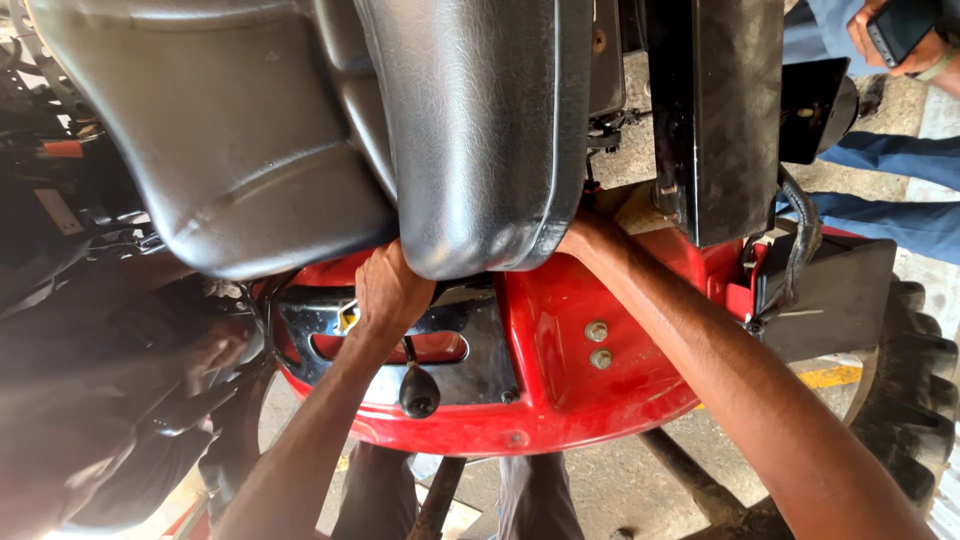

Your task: The person works on the rear body of a red tractor, using a wrench to tighten bolts on a metal panel and adjusting a lever.

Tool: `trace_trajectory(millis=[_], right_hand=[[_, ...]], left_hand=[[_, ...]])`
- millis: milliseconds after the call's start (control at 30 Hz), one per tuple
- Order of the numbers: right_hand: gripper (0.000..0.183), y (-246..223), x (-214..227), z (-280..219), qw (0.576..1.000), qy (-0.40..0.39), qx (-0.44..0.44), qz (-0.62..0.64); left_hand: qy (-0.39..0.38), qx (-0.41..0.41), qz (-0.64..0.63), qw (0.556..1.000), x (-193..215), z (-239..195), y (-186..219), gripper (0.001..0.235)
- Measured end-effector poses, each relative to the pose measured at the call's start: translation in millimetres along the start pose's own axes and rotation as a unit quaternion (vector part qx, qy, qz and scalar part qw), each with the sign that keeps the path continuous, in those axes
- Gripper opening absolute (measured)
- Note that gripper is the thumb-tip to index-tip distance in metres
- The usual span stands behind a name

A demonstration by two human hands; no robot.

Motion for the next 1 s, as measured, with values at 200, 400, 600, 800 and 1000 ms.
trace_trajectory(millis=[200, 400, 600, 800, 1000], right_hand=[[0.020, -7, -5, -5, 0.996, -0.038, 0.053, -0.054], [0.027, -36, -24, -18, 0.986, -0.129, 0.099, 0.024], [0.029, -43, -33, -20, 0.975, -0.136, -0.020, 0.174], [0.025, -29, -25, -25, 0.976, -0.137, -0.034, 0.166], [0.023, -29, -25, -24, 0.973, -0.171, -0.040, 0.151]], left_hand=[[-0.087, -0.009, -0.015, 0.996, -9, 12, -1, 0.026], [-0.172, -0.007, -0.068, 0.983, -33, 52, 26, 0.027], [-0.160, 0.044, -0.107, 0.980, -40, 55, 17, 0.027], [-0.134, 0.076, -0.133, 0.979, -41, 50, 3, 0.028], [-0.116, 0.092, -0.143, 0.979, -36, 47, -2, 0.029]])
Point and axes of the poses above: each hand's wrist, its own z-axis towards the middle knuckle, its own x-axis out of the back of the hand, y = z × x, the point moved 1 cm from there along z, towards the middle knuckle, and after that the axes turned 4 degrees about -x, right-handed, at the moved point
